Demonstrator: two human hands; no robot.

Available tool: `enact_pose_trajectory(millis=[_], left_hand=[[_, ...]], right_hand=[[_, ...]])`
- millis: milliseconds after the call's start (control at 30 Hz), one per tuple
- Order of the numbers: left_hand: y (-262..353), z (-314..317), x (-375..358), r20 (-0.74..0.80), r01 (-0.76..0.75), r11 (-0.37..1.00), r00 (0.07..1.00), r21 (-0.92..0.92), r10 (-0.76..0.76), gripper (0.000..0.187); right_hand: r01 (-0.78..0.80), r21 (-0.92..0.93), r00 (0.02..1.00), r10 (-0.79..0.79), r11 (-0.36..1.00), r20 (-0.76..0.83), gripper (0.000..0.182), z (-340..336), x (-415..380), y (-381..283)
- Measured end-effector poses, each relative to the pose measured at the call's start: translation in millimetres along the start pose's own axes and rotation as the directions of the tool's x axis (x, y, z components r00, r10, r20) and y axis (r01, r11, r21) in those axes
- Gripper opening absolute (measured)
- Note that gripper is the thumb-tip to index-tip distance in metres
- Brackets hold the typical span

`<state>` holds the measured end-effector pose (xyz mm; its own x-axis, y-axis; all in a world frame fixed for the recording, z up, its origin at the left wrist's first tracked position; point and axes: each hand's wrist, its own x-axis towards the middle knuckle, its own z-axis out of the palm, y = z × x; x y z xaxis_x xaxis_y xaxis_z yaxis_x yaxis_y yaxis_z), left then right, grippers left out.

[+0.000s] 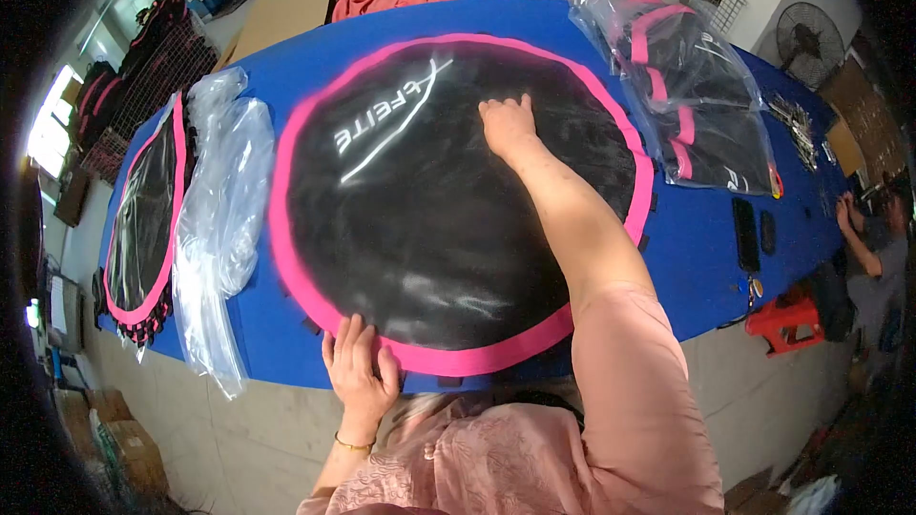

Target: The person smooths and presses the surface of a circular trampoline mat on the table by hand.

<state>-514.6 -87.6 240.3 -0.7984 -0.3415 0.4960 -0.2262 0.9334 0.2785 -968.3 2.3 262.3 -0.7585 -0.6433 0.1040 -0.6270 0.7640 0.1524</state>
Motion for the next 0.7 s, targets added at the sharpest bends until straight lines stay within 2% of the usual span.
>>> enact_pose_trajectory(millis=[133, 200, 300, 500, 533, 600, 667, 700], left_hand=[[1, 1, 0, -0.019, 0.011, 1.0, 1.0, -0.024, -0.012, 0.033], [1, 1, 0, -0.034, 0.009, 0.999, 0.999, -0.032, -0.01, 0.033], [2, -2, 1, -0.04, -0.014, 0.999, 0.999, -0.029, 0.013, 0.033], [0, 3, -2, -0.079, -0.033, 0.999, 0.996, -0.01, 0.032, 0.033], [-1, 4, -4, -0.082, -0.036, 0.999, 0.996, -0.013, 0.035, 0.033], [-3, 8, -4, -0.097, -0.027, 0.999, 0.995, -0.024, 0.025, 0.032], [-3, 9, -5, -0.095, -0.03, 0.999, 0.995, -0.02, 0.028, 0.033], [-3, 9, -5, -0.088, -0.025, 1.0, 0.996, -0.011, 0.024, 0.033]], right_hand=[[0.059, -0.038, 0.998, -0.058, 0.998, 0.027, 0.045, -4, -9, -17], [0.132, -0.051, 0.99, -0.134, 0.99, -0.045, 0.045, -4, -25, -29], [0.208, -0.041, 0.976, -0.21, 0.977, -0.059, 0.048, -11, -52, -52], [0.408, 0.098, 0.897, -0.379, 0.908, -0.227, 0.046, -23, -131, -96], [0.427, 0.117, 0.903, -0.415, 0.897, -0.114, 0.046, -46, -148, -106], [0.513, 0.09, 0.854, -0.498, 0.854, -0.149, 0.048, -49, -174, -114], [0.521, 0.159, 0.852, -0.52, 0.838, -0.051, 0.052, -60, -192, -122], [0.546, 0.149, 0.838, -0.539, 0.825, -0.084, 0.053, -53, -201, -123]])
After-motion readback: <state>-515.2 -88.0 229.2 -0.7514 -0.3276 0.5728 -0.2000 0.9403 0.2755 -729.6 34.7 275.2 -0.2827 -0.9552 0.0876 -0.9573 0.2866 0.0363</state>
